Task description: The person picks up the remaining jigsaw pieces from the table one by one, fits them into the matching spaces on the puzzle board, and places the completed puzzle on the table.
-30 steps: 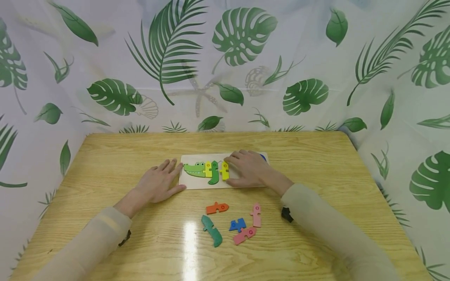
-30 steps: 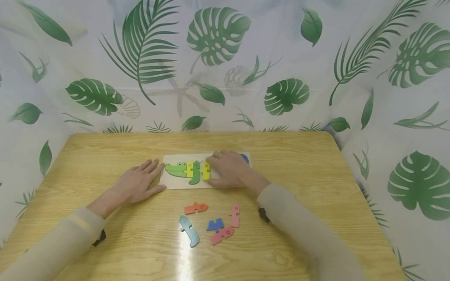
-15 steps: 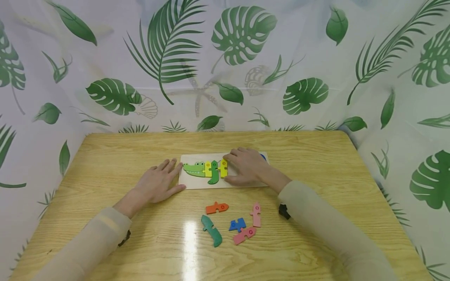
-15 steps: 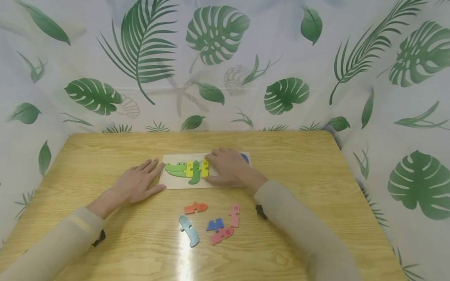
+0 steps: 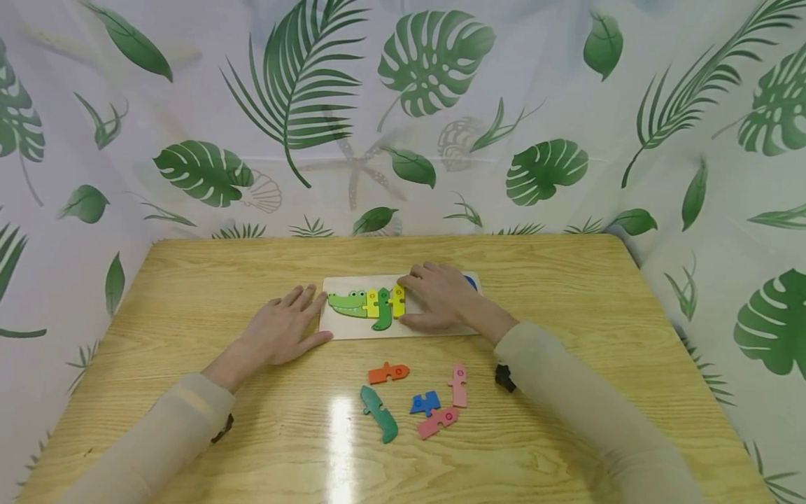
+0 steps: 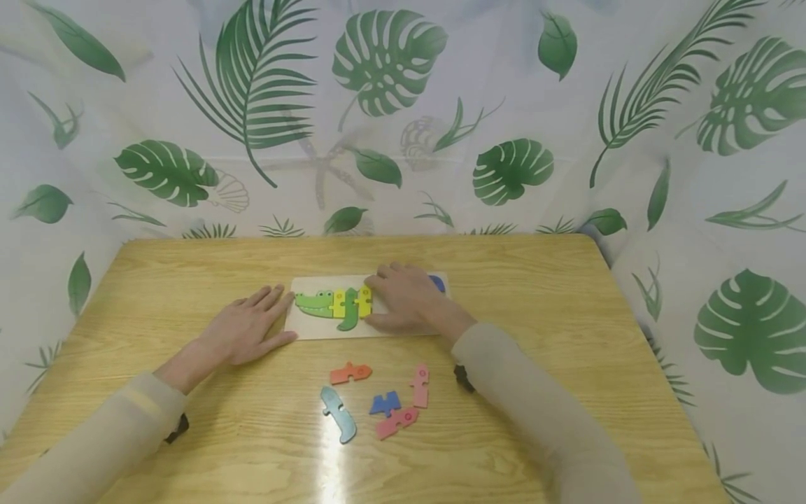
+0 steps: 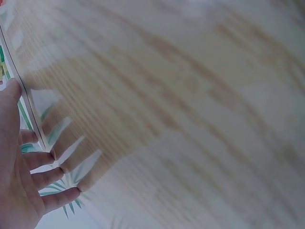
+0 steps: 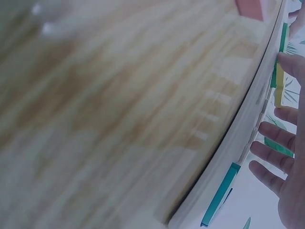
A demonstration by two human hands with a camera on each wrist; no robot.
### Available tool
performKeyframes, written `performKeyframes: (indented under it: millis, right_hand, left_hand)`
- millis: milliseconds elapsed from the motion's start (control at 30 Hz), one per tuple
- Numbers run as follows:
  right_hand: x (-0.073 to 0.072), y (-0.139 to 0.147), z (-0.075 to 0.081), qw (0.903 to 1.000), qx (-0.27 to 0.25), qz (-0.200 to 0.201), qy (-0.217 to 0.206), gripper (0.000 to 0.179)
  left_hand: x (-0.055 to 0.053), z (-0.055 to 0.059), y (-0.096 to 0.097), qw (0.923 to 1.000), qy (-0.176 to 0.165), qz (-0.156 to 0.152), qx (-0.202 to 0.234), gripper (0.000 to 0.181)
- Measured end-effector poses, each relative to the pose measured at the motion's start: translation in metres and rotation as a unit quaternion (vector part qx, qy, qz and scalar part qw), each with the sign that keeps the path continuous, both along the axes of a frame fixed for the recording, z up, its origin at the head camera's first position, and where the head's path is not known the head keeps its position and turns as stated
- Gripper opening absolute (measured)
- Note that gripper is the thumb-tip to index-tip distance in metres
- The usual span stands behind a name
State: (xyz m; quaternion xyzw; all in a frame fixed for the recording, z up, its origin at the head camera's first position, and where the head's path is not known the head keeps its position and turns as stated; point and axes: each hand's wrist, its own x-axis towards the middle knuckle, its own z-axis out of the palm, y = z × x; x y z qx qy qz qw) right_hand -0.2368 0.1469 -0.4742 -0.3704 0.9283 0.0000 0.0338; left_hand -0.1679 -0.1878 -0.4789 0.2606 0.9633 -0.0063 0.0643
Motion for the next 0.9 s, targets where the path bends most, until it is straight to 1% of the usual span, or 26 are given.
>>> performKeyframes:
  millis: [333, 533, 733, 900]
  right_hand:
    - [-0.0006, -0.0025, -0.0001, 1.0000, 0.008, -0.004, -0.003, 0.073]
    - [-0.0011, -0.0038, 0.0000, 0.9999, 0.005, -0.004, -0.008, 0.072]
    - [-0.0011, -0.0033, -0.0017, 0.9998, 0.014, -0.003, -0.011, 0.073]
    - [-0.0010, -0.0033, -0.0026, 0.9998, 0.009, -0.004, -0.015, 0.073]
  left_hand:
    - [0.0009, 0.0004, -0.0005, 1.0000, 0.008, -0.005, -0.001, 0.079]
    - [0.0005, 0.0003, -0.0012, 1.0000, 0.003, 0.000, -0.002, 0.080]
    - [0.0002, 0.0002, -0.0004, 1.0000, -0.003, -0.005, -0.002, 0.081]
    - [-0.0001, -0.0005, -0.0003, 1.0000, -0.005, -0.003, -0.004, 0.082]
